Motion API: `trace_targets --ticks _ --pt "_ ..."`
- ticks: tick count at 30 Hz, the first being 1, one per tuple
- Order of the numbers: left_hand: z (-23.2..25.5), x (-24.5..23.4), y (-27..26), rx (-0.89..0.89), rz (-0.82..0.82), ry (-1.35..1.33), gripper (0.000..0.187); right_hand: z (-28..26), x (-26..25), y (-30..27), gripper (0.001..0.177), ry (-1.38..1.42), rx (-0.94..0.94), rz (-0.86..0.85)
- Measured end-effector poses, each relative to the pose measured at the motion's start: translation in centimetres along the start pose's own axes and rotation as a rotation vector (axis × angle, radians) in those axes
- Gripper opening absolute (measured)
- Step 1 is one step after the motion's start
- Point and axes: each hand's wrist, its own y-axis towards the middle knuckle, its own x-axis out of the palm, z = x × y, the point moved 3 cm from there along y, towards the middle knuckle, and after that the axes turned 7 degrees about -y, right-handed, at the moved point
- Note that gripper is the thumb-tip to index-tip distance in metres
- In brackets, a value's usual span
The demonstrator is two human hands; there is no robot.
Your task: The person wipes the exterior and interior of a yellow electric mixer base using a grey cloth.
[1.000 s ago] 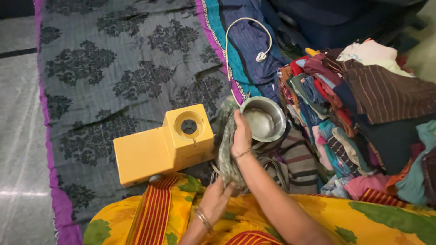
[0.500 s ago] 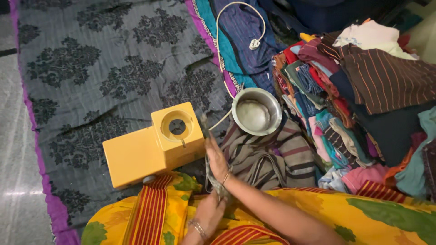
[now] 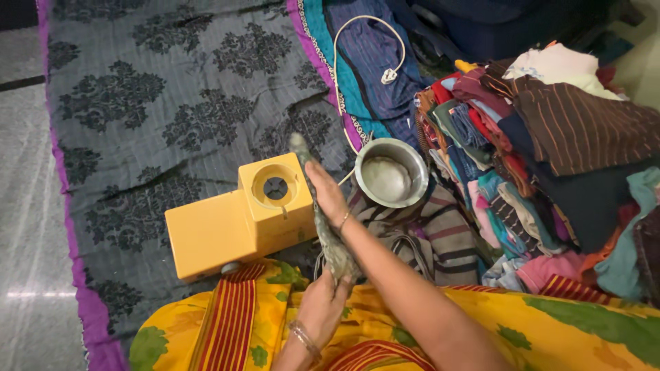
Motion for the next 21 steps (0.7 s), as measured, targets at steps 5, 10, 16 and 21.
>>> trace_targets --ticks 5,10,16,21 --pt "-3.2 0.9 0.0 0.0 -0.028 0.051 0.03 11.2 -0.4 -1.9 0.068 -0.083 0.185 0.05" --pt "-4.1 0.8 -1.7 0.115 -0.134 0.082 0.028 13.0 -1.7 -6.2 0.063 -0.104 0.082 0.117" --pt "1.2 -2.8 -3.3 0.153 -0.037 -0.089 0.03 -3.5 -2.8 -4.9 0.041 -0.027 -0.083 0.435" --pt "4.5 -4.0 -1.4 0.152 0.097 -0.166 0.03 -9.2 1.3 2.5 0.034 -0.282 -0.096 0.06"
